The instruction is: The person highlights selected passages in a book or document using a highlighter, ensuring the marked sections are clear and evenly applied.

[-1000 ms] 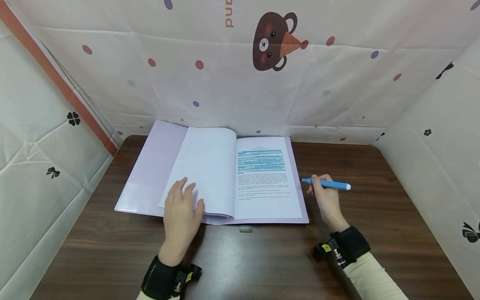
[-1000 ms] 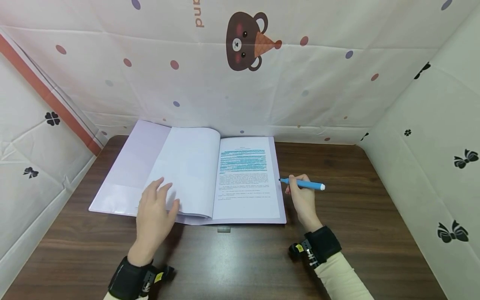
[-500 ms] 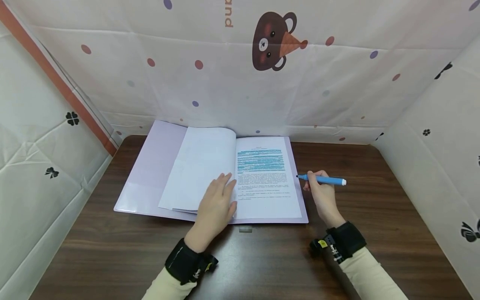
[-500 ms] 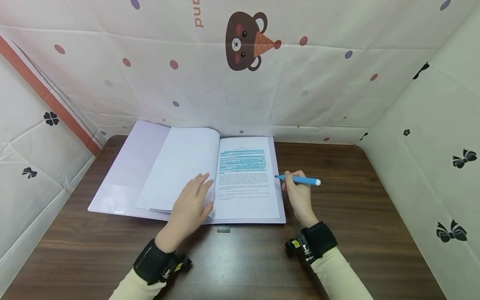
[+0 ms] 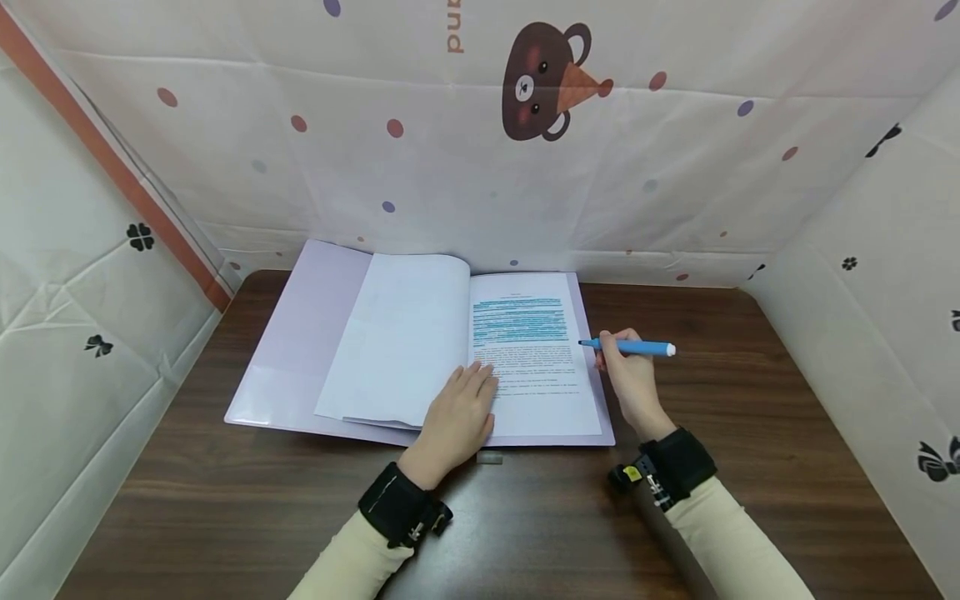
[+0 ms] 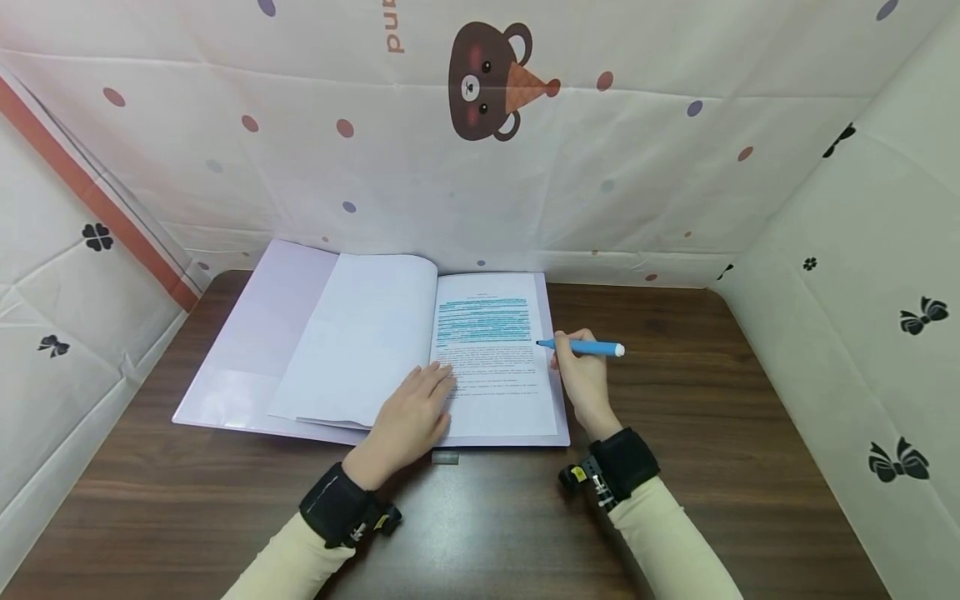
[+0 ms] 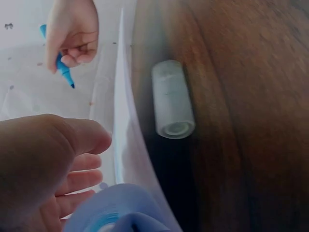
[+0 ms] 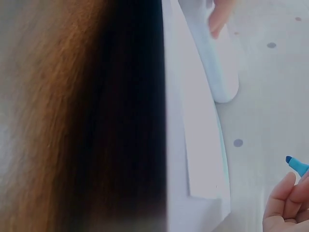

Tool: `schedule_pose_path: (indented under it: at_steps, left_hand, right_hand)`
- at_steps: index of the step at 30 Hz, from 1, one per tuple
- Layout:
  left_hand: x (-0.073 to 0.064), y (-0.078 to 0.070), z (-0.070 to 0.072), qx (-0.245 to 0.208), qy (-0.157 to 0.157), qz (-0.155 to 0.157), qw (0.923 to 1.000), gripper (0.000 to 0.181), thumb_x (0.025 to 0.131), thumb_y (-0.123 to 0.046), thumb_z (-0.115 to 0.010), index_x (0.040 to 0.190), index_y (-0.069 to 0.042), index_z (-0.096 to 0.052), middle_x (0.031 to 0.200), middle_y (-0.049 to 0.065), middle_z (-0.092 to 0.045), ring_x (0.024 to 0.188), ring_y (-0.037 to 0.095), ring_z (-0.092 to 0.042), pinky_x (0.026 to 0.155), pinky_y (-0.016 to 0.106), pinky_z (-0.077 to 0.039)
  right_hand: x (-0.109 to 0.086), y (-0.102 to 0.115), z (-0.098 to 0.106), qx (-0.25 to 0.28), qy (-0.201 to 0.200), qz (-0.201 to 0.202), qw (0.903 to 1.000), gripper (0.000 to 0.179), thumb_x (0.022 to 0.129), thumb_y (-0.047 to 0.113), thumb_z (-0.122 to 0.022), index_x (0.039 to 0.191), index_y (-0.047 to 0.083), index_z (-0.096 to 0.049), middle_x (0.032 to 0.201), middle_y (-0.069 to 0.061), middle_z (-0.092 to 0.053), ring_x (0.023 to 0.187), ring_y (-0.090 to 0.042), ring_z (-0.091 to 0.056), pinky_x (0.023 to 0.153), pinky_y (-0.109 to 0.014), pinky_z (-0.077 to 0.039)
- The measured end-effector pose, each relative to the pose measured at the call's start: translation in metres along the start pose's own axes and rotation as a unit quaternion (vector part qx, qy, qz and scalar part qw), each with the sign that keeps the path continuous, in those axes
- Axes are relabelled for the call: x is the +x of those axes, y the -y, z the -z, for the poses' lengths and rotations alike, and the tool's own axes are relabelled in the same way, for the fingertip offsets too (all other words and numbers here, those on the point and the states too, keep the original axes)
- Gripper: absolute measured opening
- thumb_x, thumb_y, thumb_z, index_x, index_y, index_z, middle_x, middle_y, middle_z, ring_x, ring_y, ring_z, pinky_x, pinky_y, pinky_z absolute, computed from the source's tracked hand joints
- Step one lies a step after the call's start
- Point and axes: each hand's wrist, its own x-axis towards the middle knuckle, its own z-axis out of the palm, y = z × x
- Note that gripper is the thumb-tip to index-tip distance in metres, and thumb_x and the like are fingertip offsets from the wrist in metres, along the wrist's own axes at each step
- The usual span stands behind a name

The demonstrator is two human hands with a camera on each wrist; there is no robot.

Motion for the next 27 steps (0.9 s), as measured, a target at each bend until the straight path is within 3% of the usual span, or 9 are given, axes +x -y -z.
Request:
schedule_pose_path:
  at_steps: [7,17,24,27]
  left_hand:
    - [-0.005,0.007,-0.008,0.005,0.046,0.033,0.9984,0.046,0.080,-0.022,-0.067,0.120,-0.001,-0.057,0.131,0.015,-0.051,0.126,0.033,-0.043,0.107,0.045,-0.032]
    - [-0.009,0.014,-0.014,-0.006,0.026,0.048,0.9985,0.042,0.080,-0.022,-0.067,0.115,0.000,-0.062,0.127,0.019,-0.054,0.123,0.034,-0.046,0.105,0.042,-0.035]
    - [-0.010,0.017,-0.016,-0.022,0.043,0.059,0.9971,0.042,0.081,-0.024,-0.066,0.118,-0.002,-0.061,0.128,0.018,-0.054,0.123,0.032,-0.046,0.105,0.041,-0.034]
    - [-0.011,0.018,-0.017,-0.033,0.048,0.065,0.9962,0.043,0.081,-0.024,-0.066,0.119,-0.003,-0.060,0.128,0.016,-0.054,0.124,0.032,-0.045,0.106,0.041,-0.034]
  right_hand:
    - [0.002,0.003,-0.012,-0.013,0.013,0.021,0.9996,0.030,0.094,0.037,-0.048,0.087,0.007,-0.044,0.065,0.004,-0.053,0.066,-0.009,-0.053,0.071,-0.027,-0.047]
    - [0.005,0.006,-0.025,-0.027,0.033,0.030,0.9986,0.029,0.094,0.034,-0.048,0.086,0.006,-0.045,0.068,-0.003,-0.056,0.066,-0.012,-0.053,0.071,-0.025,-0.043]
    - [0.009,0.001,-0.034,-0.040,0.044,0.041,0.9974,0.032,0.093,0.037,-0.049,0.086,0.007,-0.045,0.065,0.000,-0.053,0.069,-0.026,-0.053,0.068,-0.028,-0.039]
    - [0.011,0.000,-0.038,-0.046,0.048,0.043,0.9968,0.032,0.093,0.037,-0.049,0.086,0.007,-0.045,0.065,-0.002,-0.053,0.068,-0.023,-0.052,0.068,-0.028,-0.040]
